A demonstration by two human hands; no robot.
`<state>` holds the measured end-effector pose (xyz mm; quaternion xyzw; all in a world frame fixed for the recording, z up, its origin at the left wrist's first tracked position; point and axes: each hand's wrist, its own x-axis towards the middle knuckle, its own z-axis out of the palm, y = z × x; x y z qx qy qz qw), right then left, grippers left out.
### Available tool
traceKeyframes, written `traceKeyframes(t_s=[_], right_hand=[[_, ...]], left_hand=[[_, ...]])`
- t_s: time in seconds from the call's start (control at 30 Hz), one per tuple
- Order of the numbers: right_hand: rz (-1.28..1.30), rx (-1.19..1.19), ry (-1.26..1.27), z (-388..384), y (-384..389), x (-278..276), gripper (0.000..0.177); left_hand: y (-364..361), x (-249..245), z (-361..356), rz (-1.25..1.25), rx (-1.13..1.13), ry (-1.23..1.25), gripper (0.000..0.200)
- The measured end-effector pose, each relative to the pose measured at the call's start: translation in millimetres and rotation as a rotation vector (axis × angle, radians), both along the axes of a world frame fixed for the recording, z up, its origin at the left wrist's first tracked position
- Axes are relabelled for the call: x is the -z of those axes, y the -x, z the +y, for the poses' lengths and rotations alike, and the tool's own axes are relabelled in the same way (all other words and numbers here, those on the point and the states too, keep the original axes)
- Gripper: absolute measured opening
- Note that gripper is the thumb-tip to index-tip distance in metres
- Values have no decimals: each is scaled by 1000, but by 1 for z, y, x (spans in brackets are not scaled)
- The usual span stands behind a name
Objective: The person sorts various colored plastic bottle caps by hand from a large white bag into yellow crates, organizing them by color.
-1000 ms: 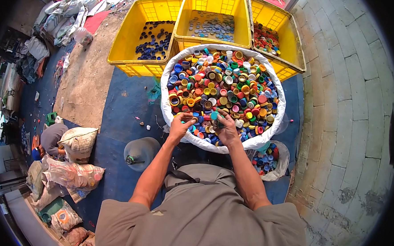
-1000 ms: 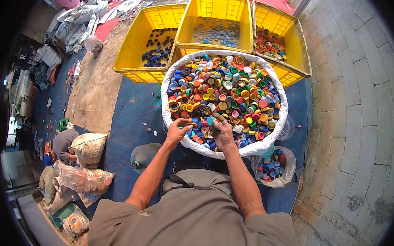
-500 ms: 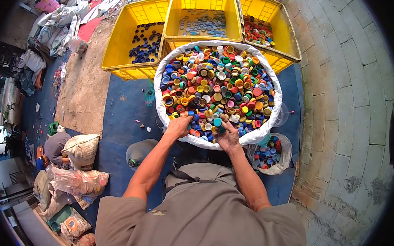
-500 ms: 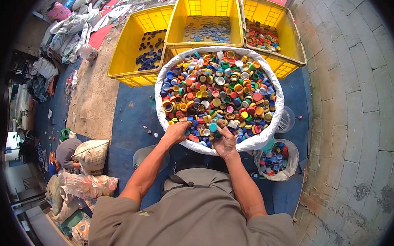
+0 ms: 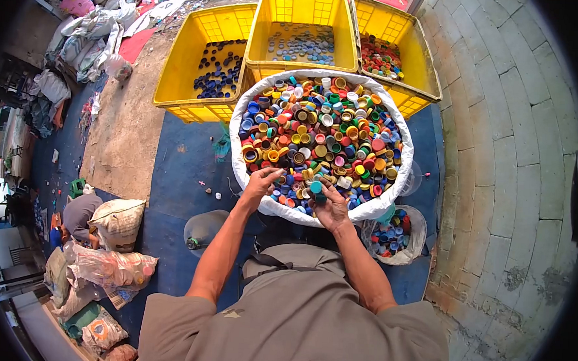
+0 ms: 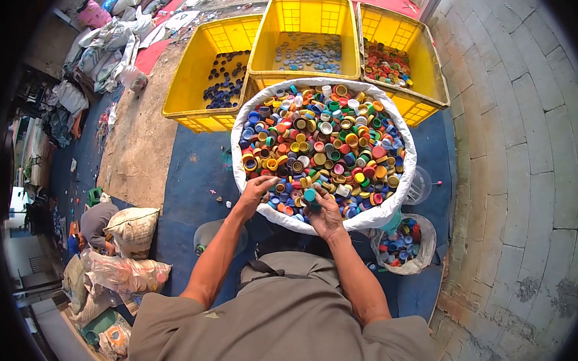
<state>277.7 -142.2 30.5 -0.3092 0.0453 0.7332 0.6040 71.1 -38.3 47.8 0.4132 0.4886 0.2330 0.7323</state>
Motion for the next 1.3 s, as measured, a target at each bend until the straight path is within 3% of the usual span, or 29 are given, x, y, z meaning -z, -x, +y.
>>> traceKeyframes(t_s=[0.07,0.13,0.23,0.33,0.5,0.67,0.7,0.77,0.8,0.87,0.93,1.0,1.07,1.13,1.2,1.23,1.3], right_hand=[[25,0,1,2,-1,-8,30],[3,17,2,5,-1,-17,34],[27,39,-15,8,-4,-15,45],[128,77,-72,9,-7,-20,48],[150,167,-45,-4,-20,4,48],[100,385,236,-15,-41,24,44],[123,414,235,-11,-51,29,42],[56,460,177,8,-78,34,38],[146,536,160,32,-97,14,37],[169,522,-303,79,-134,-51,49],[135,630,-307,111,-163,-115,47],[93,597,-317,128,-189,-143,53],[11,633,-342,126,-195,-159,57],[-90,690,-278,112,-196,-147,58],[-244,674,-193,91,-193,-124,58],[-346,629,-145,76,-190,-104,57],[-602,536,0,48,-173,-68,50]], left_hand=[[-3,-13,-2,-306,-177,269,35],[-4,-10,-2,-563,-206,432,42],[-17,-7,-5,-704,-259,479,39],[-39,-12,-14,-675,-330,409,40],[-66,37,-24,-747,-284,574,43],[-113,56,-18,-583,-354,687,37],[-122,68,-8,-656,-283,720,34],[-156,56,23,-815,-178,719,35],[-177,52,45,-928,-84,704,37],[-226,-36,82,-798,-203,560,48],[-259,-77,127,-1149,-46,563,78],[-271,-130,142,-979,-170,440,105],[-265,-139,153,-994,-90,368,115],[-248,-125,153,-951,-169,363,106],[-221,-102,139,-897,-192,317,86],[-207,-89,128,-817,-258,319,61],[-176,-53,104,-618,-286,247,45]])
